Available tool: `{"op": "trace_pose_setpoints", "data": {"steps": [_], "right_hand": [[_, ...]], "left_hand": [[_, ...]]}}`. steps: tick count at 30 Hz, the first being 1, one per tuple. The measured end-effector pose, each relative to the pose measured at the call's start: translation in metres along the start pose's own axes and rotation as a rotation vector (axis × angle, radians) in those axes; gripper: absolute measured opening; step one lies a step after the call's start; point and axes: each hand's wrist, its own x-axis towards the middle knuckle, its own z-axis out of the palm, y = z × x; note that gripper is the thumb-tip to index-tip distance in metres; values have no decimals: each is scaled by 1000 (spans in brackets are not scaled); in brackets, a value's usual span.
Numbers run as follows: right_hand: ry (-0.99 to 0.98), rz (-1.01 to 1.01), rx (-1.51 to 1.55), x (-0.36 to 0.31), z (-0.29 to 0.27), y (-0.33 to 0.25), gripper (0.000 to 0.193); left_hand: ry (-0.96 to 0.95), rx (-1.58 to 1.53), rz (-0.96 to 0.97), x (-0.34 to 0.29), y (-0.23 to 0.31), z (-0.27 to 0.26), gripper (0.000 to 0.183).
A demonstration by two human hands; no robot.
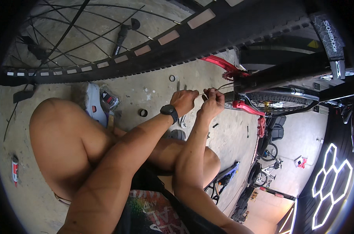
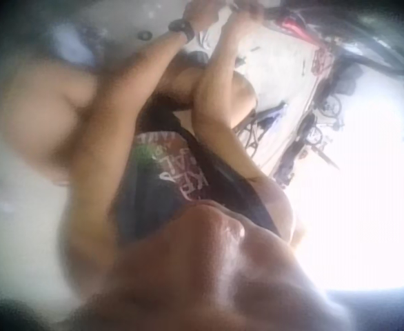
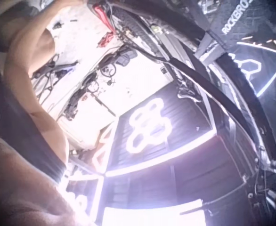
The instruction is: The person is seen installing or adjusting a cable on a mountain bike while sitting on the floor.
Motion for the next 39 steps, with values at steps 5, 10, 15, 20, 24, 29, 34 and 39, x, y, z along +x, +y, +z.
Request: {"op": "trace_pose_setpoints", "data": {"steps": [5, 10, 15, 20, 24, 29, 34, 39], "right_hand": [[20, -40, 9, 8, 7, -6, 10], [68, -134, 8, 15, 12, -22, 10], [66, -122, 124, 17, 17, -33, 8], [-10, -92, 199, 18, 16, -30, 4], [-85, -67, 261, 18, 9, -25, 5], [-140, -80, 185, 24, 4, -17, 8], [-116, -201, 101, 34, 1, -9, 4], [20, -256, 44, 34, 5, -20, 6]], "left_hand": [[44, -42, 39, 9, 4, -7, 8], [123, -129, 26, 25, 20, -12, 6], [194, -130, 117, 35, 25, -12, 10], [250, -136, 122, 38, 19, -7, 10], [235, -90, 105, 39, 24, -7, 6], [223, -43, 188, 44, 29, -3, 13], [177, -123, 241, 49, 26, 1, 18], [114, -163, 217, 49, 38, -1, 21]]}}
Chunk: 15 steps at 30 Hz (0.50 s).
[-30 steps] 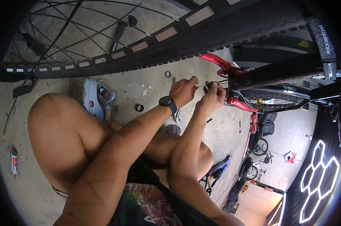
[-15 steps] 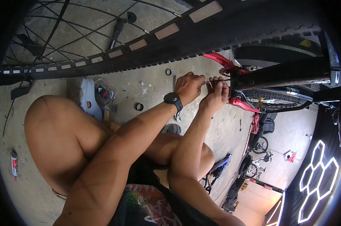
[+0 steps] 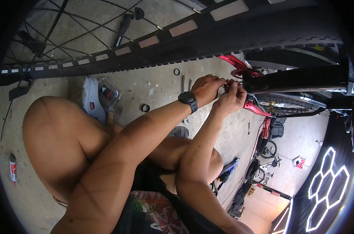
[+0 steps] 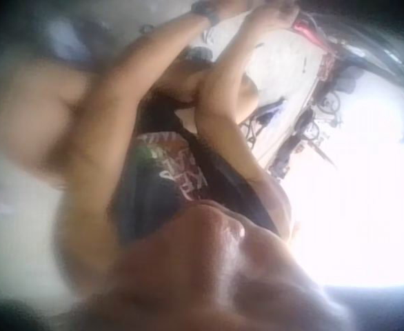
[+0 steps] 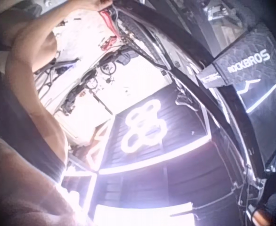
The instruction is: The person is seen installing or adjusting a cable on a mountain bike while sitting on the floor.
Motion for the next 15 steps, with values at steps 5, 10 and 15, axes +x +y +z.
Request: {"op": "trace_pose_setpoints", "data": {"steps": [5, 10, 15], "right_hand": [[104, 6, 29, -6, 7, -8, 4], [1, 65, -288, -14, 4, 15, 6], [52, 46, -229, -12, 6, -1, 7]], "left_hand": [[51, -46, -15, -6, 5, 3, 16], [50, -18, -68, -23, -35, 4, 17], [183, -176, -86, -22, -19, 4, 13]]}}
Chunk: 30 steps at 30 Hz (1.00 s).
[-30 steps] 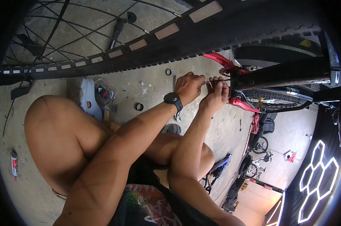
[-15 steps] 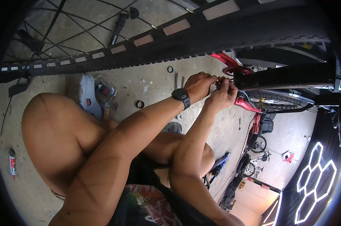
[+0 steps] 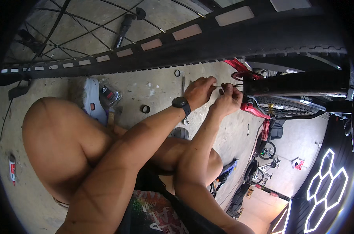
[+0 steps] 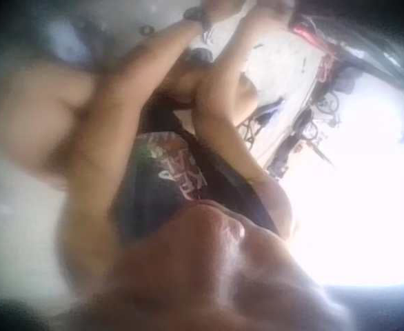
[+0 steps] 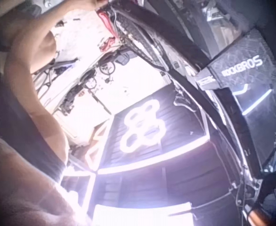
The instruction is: The person is seen installing or adjusting a cable on a mountain bike while sitting on the floor.
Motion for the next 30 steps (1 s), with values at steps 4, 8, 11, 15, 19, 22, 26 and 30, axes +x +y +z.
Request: {"op": "trace_pose_setpoints", "data": {"steps": [4, 8, 11, 15, 19, 22, 26, 30], "right_hand": [[10, 23, 8, -1, 1, -13, 8], [-71, 90, 142, 2, -5, -7, 6], [-153, 87, 76, 1, -3, 13, 3], [-236, 53, 50, -5, 1, 25, 8], [-70, 13, 98, 3, -5, 1, 9], [-39, 26, 267, 6, -5, -11, 9], [-28, 23, 34, 5, -1, -7, 5], [-97, 152, 85, -11, 10, 20, 3]], "left_hand": [[14, 52, 104, 2, 2, -1, 10], [-21, 89, 84, 4, 6, 0, 7], [-31, 205, 70, 2, -9, 0, 5], [-97, 212, 16, 1, -32, -11, 9], [-93, 131, 128, 7, -5, -3, 11], [-129, 158, 137, 12, 10, -3, 14], [-120, 148, 77, 6, 3, 0, 13], [-117, 197, -53, -5, -28, -15, 5]]}}
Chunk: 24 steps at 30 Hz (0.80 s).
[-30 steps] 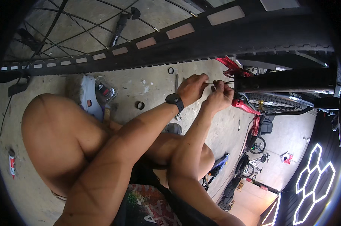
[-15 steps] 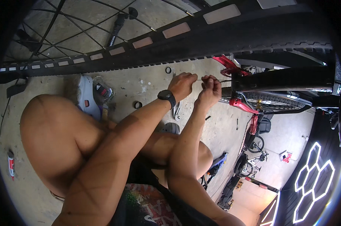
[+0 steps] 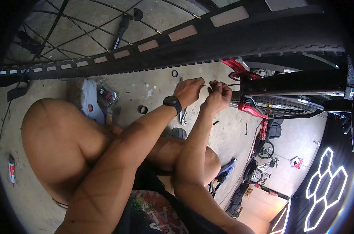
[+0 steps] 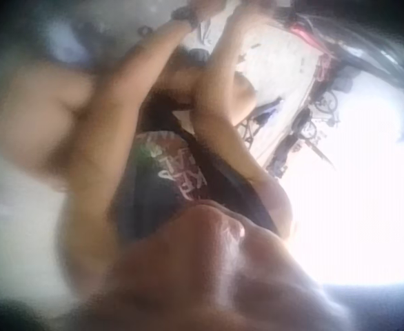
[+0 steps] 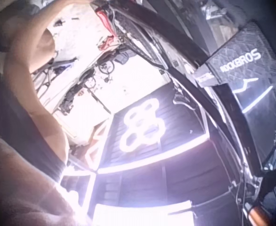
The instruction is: The person is seen installing or adjusting a cable on a mountain bike while sitting on the floor.
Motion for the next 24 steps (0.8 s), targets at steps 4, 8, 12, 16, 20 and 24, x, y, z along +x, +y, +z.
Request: {"op": "trace_pose_setpoints", "data": {"steps": [4, 8, 12, 16, 20, 24], "right_hand": [[24, -73, 34, -3, 0, -12, 3], [62, -131, 185, -12, -8, -22, 4], [8, -16, 106, -9, -15, -2, 4], [-6, -79, 59, -7, -4, -7, 3], [77, -181, 131, 9, -11, -35, 5], [94, -164, 152, 9, -9, -36, 4]], "left_hand": [[70, -62, 32, 1, 9, -4, 7], [50, 13, 131, -6, 18, -1, 7], [54, 23, 47, -23, 13, 6, 8], [56, 98, 25, -14, 6, 0, 3], [70, -48, 138, 0, 42, 7, 6], [47, -60, 114, -1, 44, 6, 5]]}}
